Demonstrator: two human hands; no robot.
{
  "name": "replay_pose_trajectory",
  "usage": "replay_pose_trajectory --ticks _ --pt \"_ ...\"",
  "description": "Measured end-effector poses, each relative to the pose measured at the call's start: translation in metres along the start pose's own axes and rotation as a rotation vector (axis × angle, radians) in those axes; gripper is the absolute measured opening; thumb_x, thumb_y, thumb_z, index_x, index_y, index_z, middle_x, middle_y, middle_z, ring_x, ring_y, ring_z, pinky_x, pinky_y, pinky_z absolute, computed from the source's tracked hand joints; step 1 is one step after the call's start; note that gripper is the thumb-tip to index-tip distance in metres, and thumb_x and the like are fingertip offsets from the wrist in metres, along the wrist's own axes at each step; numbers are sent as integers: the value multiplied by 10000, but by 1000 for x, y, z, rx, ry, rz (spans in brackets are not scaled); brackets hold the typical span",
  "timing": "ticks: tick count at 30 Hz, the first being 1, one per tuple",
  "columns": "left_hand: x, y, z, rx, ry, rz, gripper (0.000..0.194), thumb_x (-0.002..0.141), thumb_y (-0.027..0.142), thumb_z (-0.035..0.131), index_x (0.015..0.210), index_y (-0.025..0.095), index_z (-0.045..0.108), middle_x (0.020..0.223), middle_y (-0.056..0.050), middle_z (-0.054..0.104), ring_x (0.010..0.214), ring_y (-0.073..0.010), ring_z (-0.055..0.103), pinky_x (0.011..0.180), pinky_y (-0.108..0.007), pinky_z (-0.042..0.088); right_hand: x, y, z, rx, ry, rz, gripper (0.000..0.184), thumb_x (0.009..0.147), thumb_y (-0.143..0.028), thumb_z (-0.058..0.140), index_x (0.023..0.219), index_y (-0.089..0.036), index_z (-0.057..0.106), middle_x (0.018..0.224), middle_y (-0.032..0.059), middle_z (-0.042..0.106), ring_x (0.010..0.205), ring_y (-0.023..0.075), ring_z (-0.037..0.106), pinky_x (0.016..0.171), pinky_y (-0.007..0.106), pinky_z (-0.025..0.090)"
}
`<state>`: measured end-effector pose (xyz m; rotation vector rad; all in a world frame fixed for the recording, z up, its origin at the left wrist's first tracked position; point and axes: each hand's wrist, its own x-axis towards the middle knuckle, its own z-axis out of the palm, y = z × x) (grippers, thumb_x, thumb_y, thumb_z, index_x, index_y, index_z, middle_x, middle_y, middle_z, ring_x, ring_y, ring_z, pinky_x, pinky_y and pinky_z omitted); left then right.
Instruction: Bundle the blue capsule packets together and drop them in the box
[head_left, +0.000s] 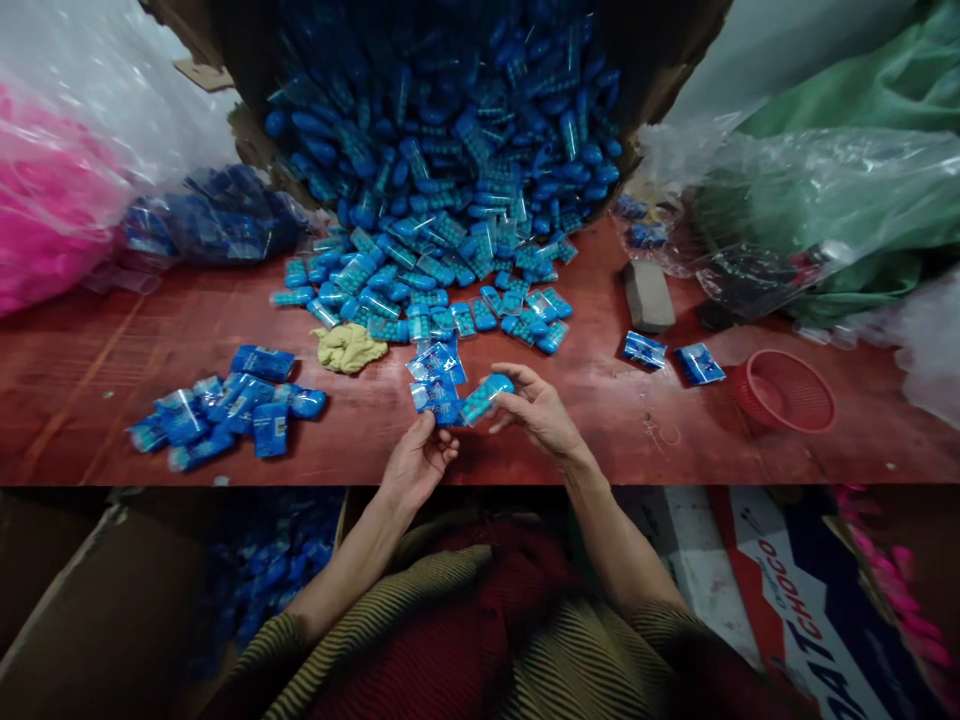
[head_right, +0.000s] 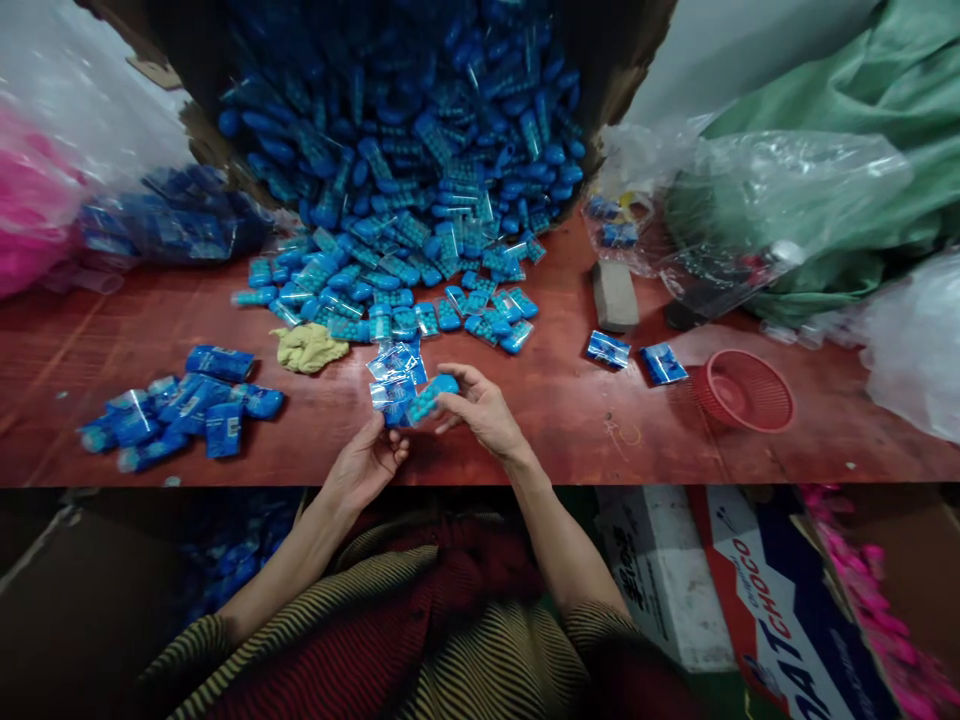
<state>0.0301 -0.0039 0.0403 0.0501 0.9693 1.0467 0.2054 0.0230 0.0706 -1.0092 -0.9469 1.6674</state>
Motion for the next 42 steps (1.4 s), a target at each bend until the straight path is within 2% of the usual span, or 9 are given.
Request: replay_pose_trajectory --ticks 18,25,29,33,38,40,42 --pt "-3 -2 -2 48 -108 187 271 684 326 739 723 165 524 557 6 604 539 -136 617 504 -222 517 -19 8 12 -31 143 -118 438 689 -266 710 1069 -258 492 1059 1 578 738 105 648 529 202 581" --pt "-9 0 6 74 -82 232 244 697 315 731 745 159 550 592 -1 635 554 -136 627 520 -227 522 -24 16 22 -62 211 -171 422 680 -275 718 1045 -261 508 1121 9 576 847 127 601 568 217 588" --pt "-10 2 10 71 -49 197 192 743 266 692 861 159 584 777 -33 703 661 -157 671 595 -261 543 -27 41 24 -171 253 -237 408 725 -280 698 1091 -261 518 1174 39 575 929 159 605 737 290 576" --pt "-9 3 13 46 -36 144 154 774 254 660 869 146 605 806 -38 710 709 -158 674 638 -271 548 -29 67 23 -357 329 -369 372 755 -267 680 1097 -263 533 1207 59 570 1112 207 558 950 377 482" --pt "-8 6 15 3 23 124 54 796 182 629 816 136 611 746 -18 700 648 -116 649 625 -226 536 -33 68 27 -531 245 -442 299 777 -271 661 1069 -258 600 1154 66 613 1112 225 560 983 407 454" --pt "-8 10 16 -2 26 116 18 806 133 603 820 134 614 748 -21 702 649 -111 648 638 -224 538 -34 61 28 -505 212 -399 227 810 -278 617 1035 -258 633 1106 56 637 1063 219 583 968 403 464" --pt "-8 14 17 5 2 87 60 816 112 579 853 129 623 793 -44 712 696 -128 661 671 -247 546 -34 55 28 -378 199 -294 225 828 -291 581 1043 -260 635 1073 48 645 964 201 614 864 375 526"
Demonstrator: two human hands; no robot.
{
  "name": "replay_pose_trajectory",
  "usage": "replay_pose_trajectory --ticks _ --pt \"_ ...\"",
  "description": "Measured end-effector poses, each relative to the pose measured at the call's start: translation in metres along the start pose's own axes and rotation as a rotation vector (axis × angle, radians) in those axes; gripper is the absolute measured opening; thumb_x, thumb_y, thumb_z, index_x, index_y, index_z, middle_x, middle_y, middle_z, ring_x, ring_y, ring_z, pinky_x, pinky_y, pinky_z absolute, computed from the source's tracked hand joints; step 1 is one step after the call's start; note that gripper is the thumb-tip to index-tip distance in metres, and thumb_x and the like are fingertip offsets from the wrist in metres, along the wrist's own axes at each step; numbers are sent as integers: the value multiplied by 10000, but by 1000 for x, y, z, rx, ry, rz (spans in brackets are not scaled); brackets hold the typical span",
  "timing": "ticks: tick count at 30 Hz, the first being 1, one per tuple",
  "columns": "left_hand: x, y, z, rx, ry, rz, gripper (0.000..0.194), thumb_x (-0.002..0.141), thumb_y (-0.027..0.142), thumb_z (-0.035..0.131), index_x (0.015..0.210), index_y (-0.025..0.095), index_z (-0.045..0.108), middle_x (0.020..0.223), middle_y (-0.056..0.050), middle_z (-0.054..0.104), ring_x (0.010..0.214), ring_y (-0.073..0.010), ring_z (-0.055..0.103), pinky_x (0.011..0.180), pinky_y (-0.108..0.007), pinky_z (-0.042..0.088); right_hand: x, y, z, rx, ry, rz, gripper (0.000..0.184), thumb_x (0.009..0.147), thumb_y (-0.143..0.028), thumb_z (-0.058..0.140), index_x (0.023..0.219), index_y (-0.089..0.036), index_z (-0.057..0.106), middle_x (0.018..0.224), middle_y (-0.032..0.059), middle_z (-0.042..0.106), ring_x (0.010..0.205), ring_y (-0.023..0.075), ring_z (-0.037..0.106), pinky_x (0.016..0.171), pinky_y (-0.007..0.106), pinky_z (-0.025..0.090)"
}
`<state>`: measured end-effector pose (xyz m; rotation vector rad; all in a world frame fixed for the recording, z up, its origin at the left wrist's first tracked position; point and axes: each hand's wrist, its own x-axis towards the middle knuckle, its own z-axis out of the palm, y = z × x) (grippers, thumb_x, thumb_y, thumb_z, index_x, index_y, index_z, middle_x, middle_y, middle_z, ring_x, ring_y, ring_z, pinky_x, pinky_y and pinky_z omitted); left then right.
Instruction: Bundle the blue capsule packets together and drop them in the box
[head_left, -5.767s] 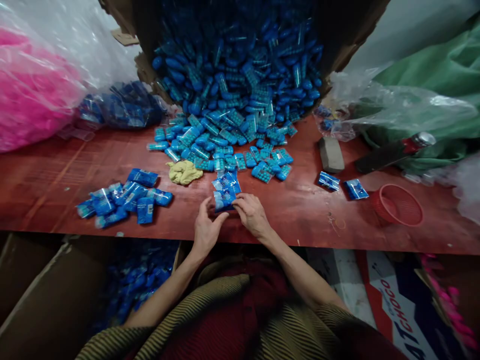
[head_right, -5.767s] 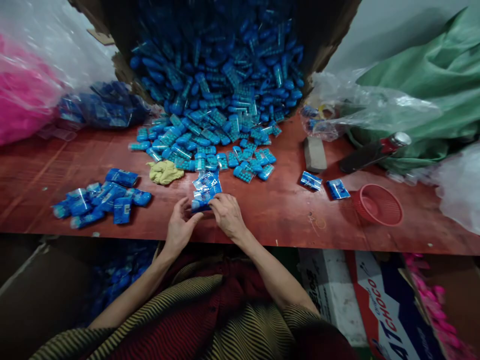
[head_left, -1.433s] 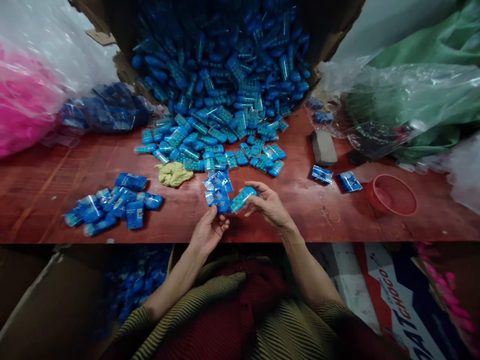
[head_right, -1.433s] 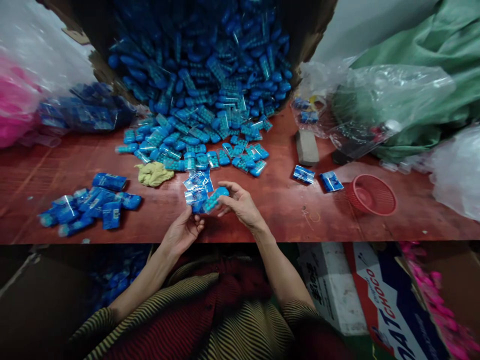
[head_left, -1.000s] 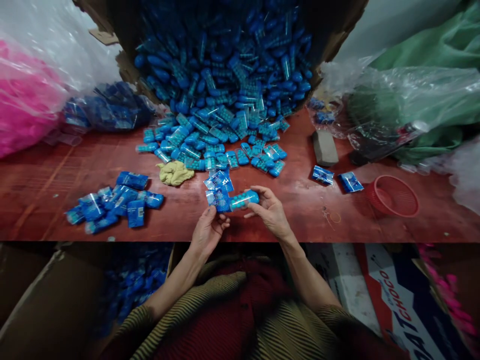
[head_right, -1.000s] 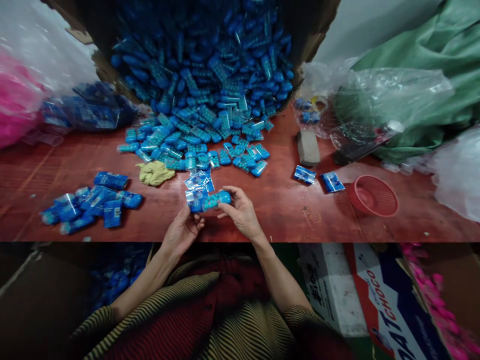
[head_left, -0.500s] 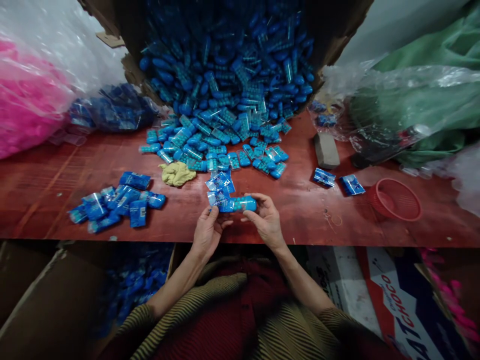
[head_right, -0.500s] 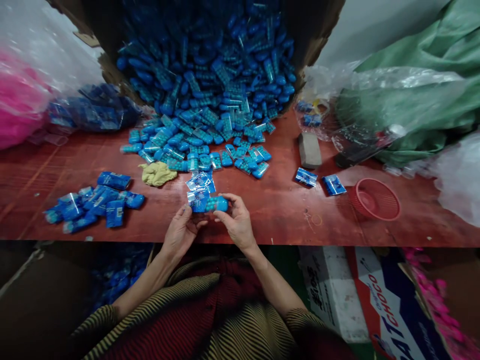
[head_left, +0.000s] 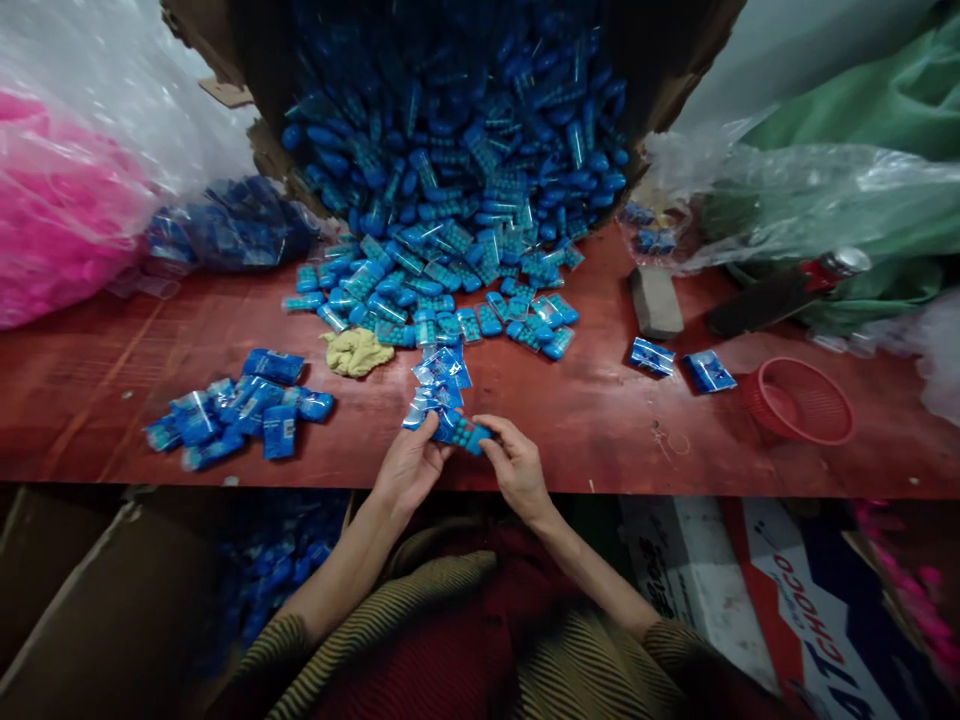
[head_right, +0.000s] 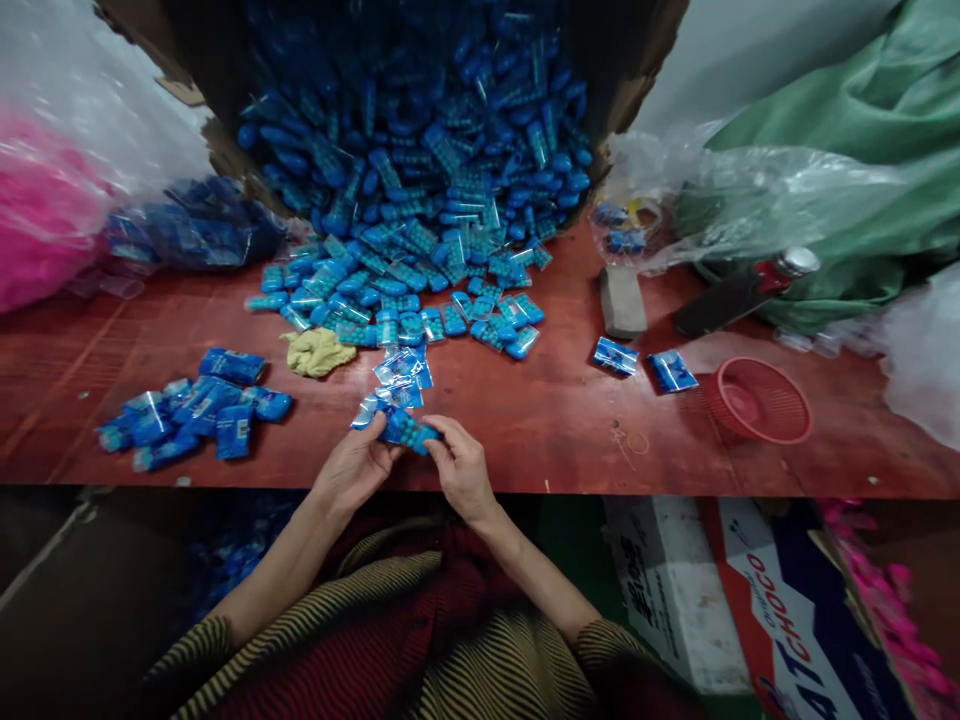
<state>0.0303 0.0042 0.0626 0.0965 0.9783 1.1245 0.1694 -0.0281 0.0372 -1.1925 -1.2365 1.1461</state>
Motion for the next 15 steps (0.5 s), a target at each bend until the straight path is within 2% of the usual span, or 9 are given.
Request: replay_pose_trajectory --ticks 3,6,9,12,15 --pt "-2 3 4 -3 -2 11 85 806 93 584 871 123 630 822 -53 714 728 -141 668 700 -260 550 4 -4 0 247 3 203 329 755 -315 645 1075 -252 598 1035 40 635 836 173 621 622 290 574" --pt "-3 0 8 -1 7 66 90 775 78 619 849 128 629 794 -29 707 683 -121 657 677 -231 543 6 -5 4 358 61 266 372 671 -302 710 1014 -237 580 935 15 614 762 137 598 528 226 556" --pt "-4 -4 9 40 -47 12 60 775 126 633 833 112 633 788 -56 703 675 -144 658 631 -241 544 7 -5 10 382 88 259 352 642 -299 729 944 -233 560 872 -11 580 700 106 567 510 204 539" --pt "-2 -3 8 41 -103 -75 74 807 133 589 849 100 639 808 -79 704 731 -169 668 661 -265 555 10 -3 11 397 21 250 383 625 -319 746 939 -237 543 884 -11 566 694 104 549 511 205 516" --pt "-1 2 5 3 -134 -134 109 822 86 542 864 105 641 827 -81 709 779 -168 675 726 -266 554 14 -3 4 335 -58 199 465 613 -330 773 1011 -253 547 912 -5 569 762 119 552 649 245 518"
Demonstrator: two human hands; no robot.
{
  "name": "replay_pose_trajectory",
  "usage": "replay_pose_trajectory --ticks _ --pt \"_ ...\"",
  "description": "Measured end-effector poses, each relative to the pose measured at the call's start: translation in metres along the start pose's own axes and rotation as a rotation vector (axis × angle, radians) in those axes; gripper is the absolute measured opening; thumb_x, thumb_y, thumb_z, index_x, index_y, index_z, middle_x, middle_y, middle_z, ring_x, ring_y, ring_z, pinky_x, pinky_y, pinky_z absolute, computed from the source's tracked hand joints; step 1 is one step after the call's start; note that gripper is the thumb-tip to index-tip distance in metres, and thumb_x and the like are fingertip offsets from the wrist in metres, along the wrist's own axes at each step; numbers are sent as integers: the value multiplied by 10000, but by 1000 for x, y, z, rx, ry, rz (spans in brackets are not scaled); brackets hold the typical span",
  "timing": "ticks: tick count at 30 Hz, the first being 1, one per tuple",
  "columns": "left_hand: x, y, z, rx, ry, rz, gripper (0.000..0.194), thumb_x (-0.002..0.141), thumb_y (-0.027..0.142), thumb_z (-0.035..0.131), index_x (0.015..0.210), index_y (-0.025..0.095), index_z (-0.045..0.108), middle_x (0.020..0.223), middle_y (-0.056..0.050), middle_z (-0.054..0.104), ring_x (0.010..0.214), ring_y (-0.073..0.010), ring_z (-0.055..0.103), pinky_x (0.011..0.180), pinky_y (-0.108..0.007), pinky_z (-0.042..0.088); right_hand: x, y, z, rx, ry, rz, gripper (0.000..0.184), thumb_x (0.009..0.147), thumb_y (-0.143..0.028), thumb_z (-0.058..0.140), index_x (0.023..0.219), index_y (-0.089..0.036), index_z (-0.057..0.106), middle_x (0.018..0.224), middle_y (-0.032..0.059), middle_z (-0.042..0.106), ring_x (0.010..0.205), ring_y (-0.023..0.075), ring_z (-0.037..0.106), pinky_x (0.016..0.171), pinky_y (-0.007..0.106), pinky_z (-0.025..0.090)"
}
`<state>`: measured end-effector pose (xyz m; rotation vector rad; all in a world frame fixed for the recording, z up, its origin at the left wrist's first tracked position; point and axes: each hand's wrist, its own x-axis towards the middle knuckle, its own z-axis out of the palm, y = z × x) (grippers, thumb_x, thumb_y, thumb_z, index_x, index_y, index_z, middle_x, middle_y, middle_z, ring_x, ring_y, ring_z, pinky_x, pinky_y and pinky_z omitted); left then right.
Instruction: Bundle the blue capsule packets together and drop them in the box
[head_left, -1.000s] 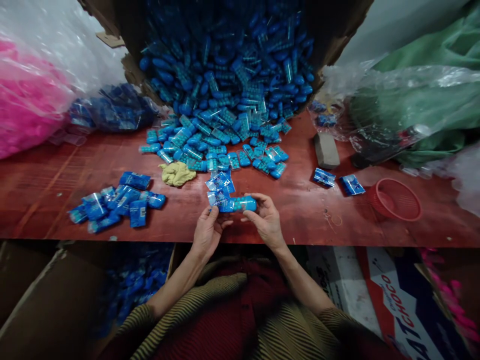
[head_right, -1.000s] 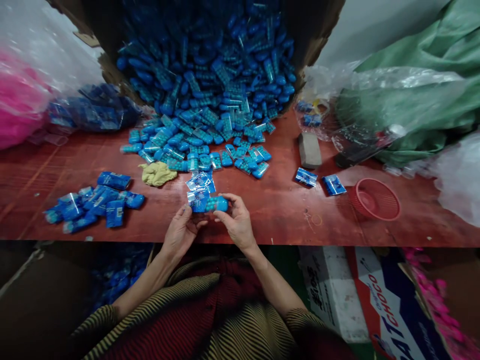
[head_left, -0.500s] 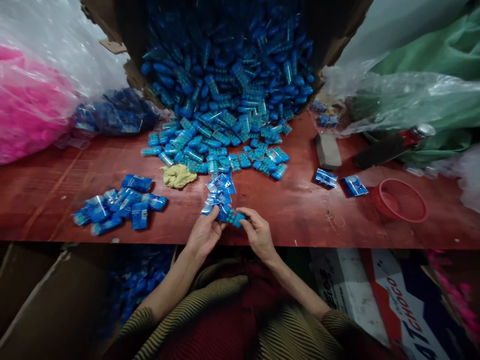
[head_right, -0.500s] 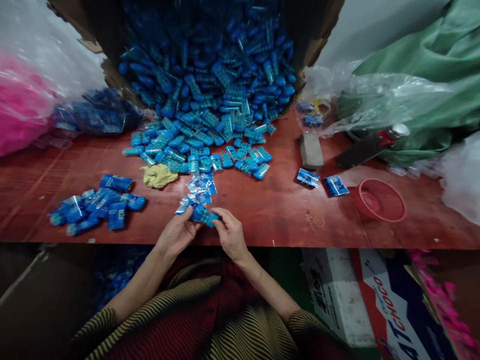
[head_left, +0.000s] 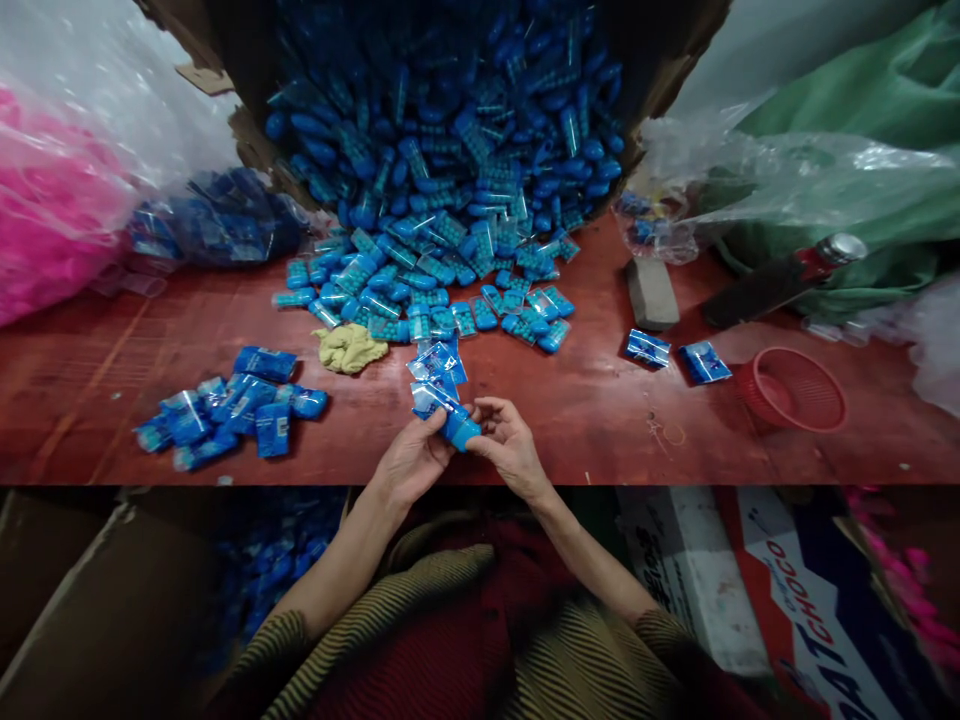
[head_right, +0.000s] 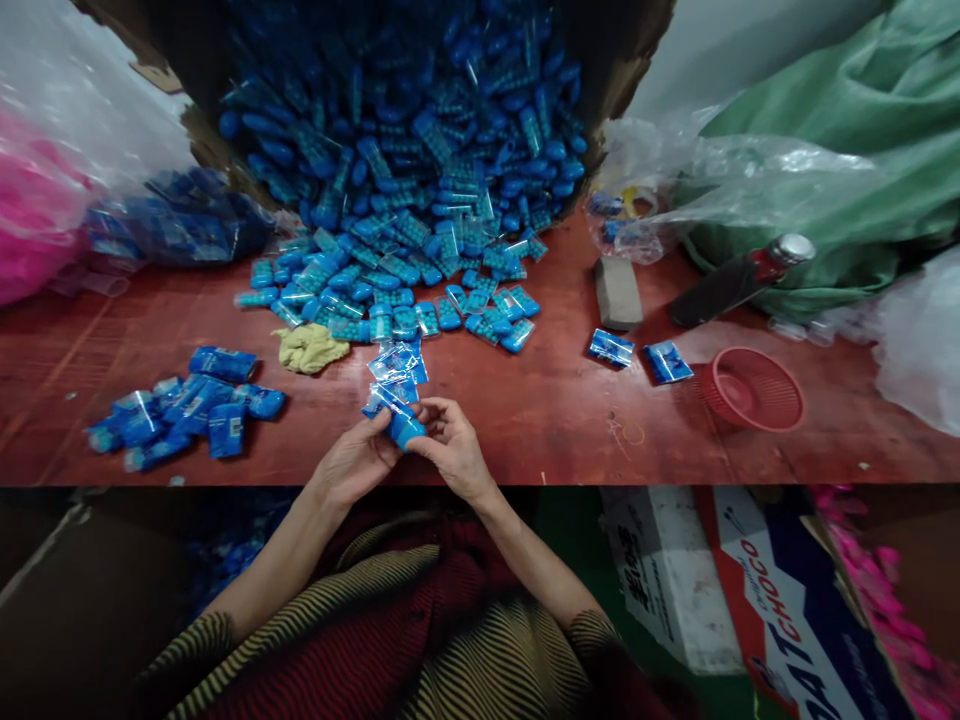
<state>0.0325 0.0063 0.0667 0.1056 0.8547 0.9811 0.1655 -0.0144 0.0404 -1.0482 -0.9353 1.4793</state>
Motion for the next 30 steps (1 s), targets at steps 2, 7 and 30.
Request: replay_pose_trajectory --ticks 2,7,30 --pt "0 3 -2 -6 -36 -21 149 827 67 520 903 111 641 852 -84 713 819 -175 679 760 -274 550 3 -3 -7 -95 -29 -53 530 618 -351 786 1087 -272 551 938 0 564 823 135 557 773 290 503" --pt "0 8 -3 48 -127 -100 224 807 65 540 1006 108 632 917 -123 711 971 -238 658 836 -340 532 9 -14 -19 -320 -124 -195 797 560 -439 821 1278 -323 493 1217 43 511 1132 229 505 1008 391 393" --pt "-8 -9 6 62 -215 -82 118 781 178 639 880 120 666 714 -60 683 747 -170 676 696 -234 539 11 -11 -14 30 -235 -7 830 533 -391 839 1282 -370 484 1066 -11 568 877 127 571 747 226 507"
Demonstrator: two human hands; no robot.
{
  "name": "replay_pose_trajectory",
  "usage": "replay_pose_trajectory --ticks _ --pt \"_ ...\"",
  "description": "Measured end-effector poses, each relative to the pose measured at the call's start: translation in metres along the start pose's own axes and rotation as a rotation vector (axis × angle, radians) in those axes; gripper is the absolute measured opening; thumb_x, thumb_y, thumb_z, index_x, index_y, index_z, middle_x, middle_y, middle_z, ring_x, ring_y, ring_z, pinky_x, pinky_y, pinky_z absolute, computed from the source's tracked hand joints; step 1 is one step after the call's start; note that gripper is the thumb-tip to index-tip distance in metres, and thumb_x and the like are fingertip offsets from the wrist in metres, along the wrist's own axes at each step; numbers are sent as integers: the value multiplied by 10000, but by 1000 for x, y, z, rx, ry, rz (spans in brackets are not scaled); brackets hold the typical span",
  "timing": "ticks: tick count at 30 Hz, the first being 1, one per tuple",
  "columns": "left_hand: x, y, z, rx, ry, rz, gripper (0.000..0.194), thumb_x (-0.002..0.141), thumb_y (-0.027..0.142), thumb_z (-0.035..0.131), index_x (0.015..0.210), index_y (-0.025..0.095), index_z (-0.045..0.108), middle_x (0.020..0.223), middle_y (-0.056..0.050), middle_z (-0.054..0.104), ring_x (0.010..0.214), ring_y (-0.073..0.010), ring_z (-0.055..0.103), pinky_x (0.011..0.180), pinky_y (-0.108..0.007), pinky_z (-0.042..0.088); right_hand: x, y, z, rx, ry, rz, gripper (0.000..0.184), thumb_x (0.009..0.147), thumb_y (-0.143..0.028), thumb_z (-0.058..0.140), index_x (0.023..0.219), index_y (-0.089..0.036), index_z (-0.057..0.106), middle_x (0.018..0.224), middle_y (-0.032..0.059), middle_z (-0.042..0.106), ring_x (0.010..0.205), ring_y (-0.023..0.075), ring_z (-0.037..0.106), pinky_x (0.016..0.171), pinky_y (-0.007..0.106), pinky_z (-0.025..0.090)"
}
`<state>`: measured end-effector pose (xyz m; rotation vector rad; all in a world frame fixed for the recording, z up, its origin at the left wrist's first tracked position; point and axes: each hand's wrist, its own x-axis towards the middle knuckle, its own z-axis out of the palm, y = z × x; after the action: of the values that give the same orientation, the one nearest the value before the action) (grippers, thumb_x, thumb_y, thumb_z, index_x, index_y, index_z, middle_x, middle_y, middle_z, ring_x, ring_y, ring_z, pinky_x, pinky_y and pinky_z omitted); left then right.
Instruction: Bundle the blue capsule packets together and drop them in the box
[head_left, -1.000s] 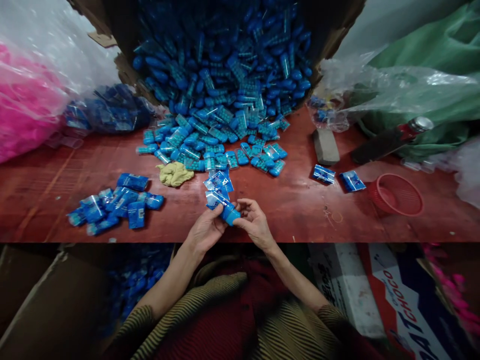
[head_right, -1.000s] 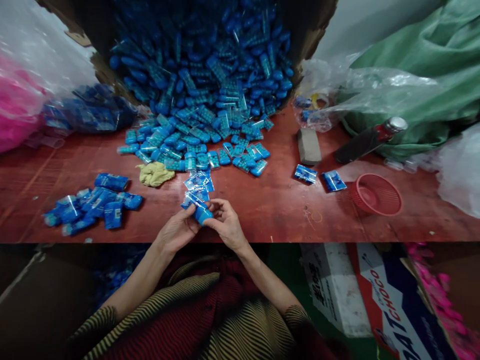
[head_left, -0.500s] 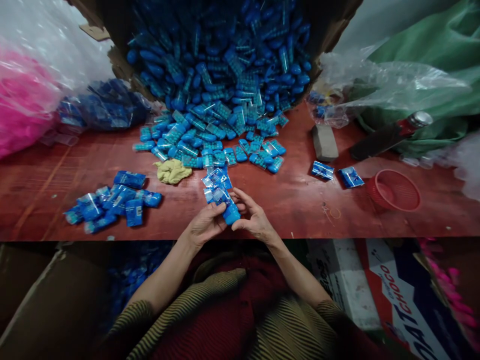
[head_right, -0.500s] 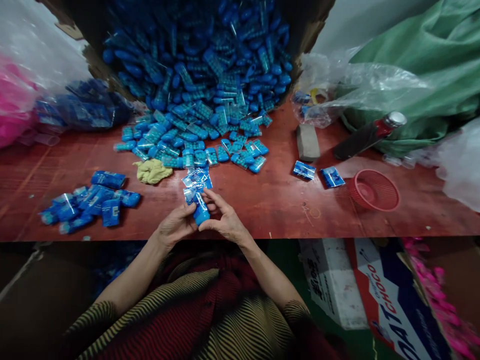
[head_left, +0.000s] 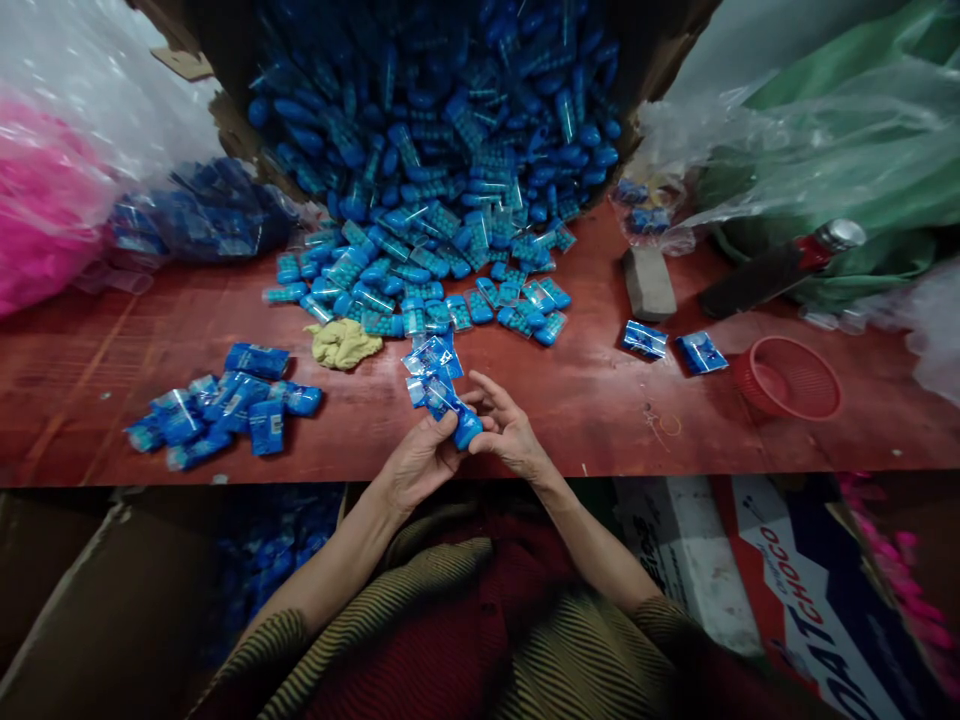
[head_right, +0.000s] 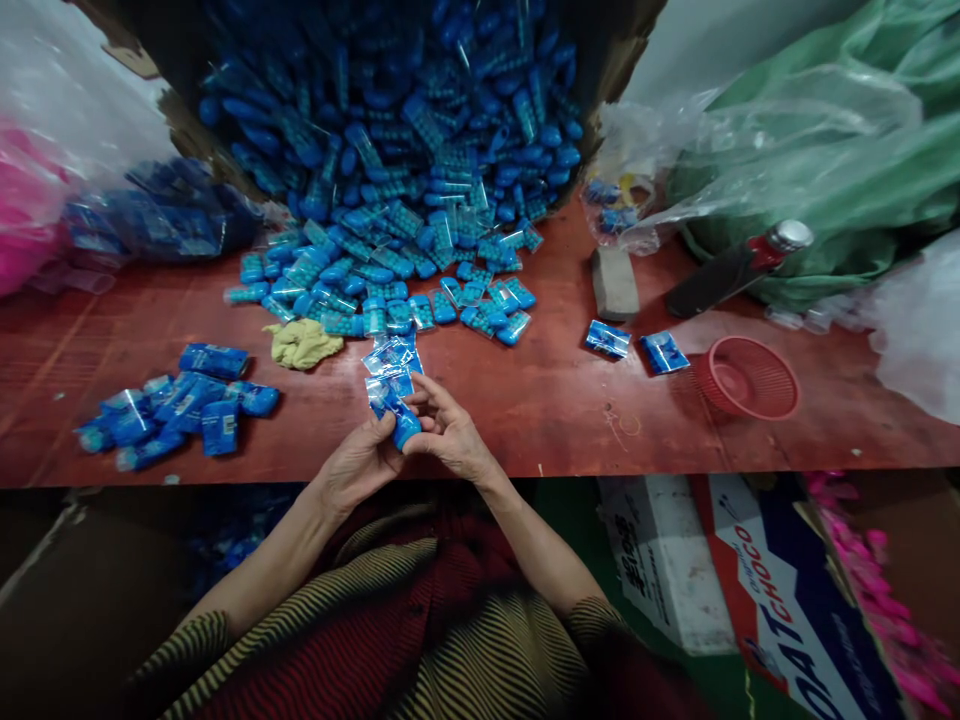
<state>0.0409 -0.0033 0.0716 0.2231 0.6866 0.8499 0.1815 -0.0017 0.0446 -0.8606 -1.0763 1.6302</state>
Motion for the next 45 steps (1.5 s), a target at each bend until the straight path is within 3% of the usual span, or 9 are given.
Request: replay_pose_trajectory --ticks 4,9,14,19,24,30,37,45 --pt "-1 -3 4 -12 18 34 130 790 195 634 889 117 664 718 -54 684 750 -161 673 726 -234 533 -1 1 0 36 -26 0 782 588 -377 816 1290 -372 472 1052 -21 559 863 102 561 753 199 493" --pt "-4 4 3 17 -24 -23 237 801 180 615 1024 103 636 822 -81 700 851 -190 671 798 -285 530 0 -5 -5 -9 -81 -12 811 593 -320 824 1313 -364 452 1068 -19 527 875 98 544 752 196 488" --pt "-4 1 5 5 76 16 130 789 165 627 903 111 658 788 -61 701 775 -154 671 734 -234 537 3 -5 -4 17 -136 -7 821 602 -293 819 1323 -377 437 1065 -15 526 861 101 544 759 213 494" --pt "-5 -2 9 13 82 38 125 800 226 629 858 123 668 691 -42 688 701 -134 666 670 -205 537 3 2 -4 22 -99 -7 812 611 -265 806 1322 -380 432 1048 -9 532 898 119 542 745 219 503" --pt "-5 2 9 61 55 14 169 789 176 631 945 123 665 818 -70 714 763 -151 673 728 -252 544 3 0 -9 15 -135 9 736 664 -232 762 1315 -373 446 1088 -9 532 920 111 550 808 242 491" --pt "-3 -5 5 15 105 64 143 777 205 654 897 130 674 732 -41 703 679 -125 664 677 -218 543 5 2 -7 17 -117 23 791 604 -209 797 1304 -360 460 1061 -7 556 929 129 551 788 247 499" --pt "-4 -8 5 -3 28 38 273 805 174 613 1074 129 635 886 -80 714 882 -179 672 840 -295 525 3 2 -13 82 -132 54 723 658 -188 752 1303 -348 468 1101 -14 560 901 103 559 774 211 501" --pt "-2 -16 6 -21 108 85 159 805 213 624 925 115 664 793 -69 712 809 -170 680 835 -299 530 1 7 -10 -15 -74 66 732 656 -202 747 1315 -327 452 1102 -3 559 806 83 554 718 194 518"
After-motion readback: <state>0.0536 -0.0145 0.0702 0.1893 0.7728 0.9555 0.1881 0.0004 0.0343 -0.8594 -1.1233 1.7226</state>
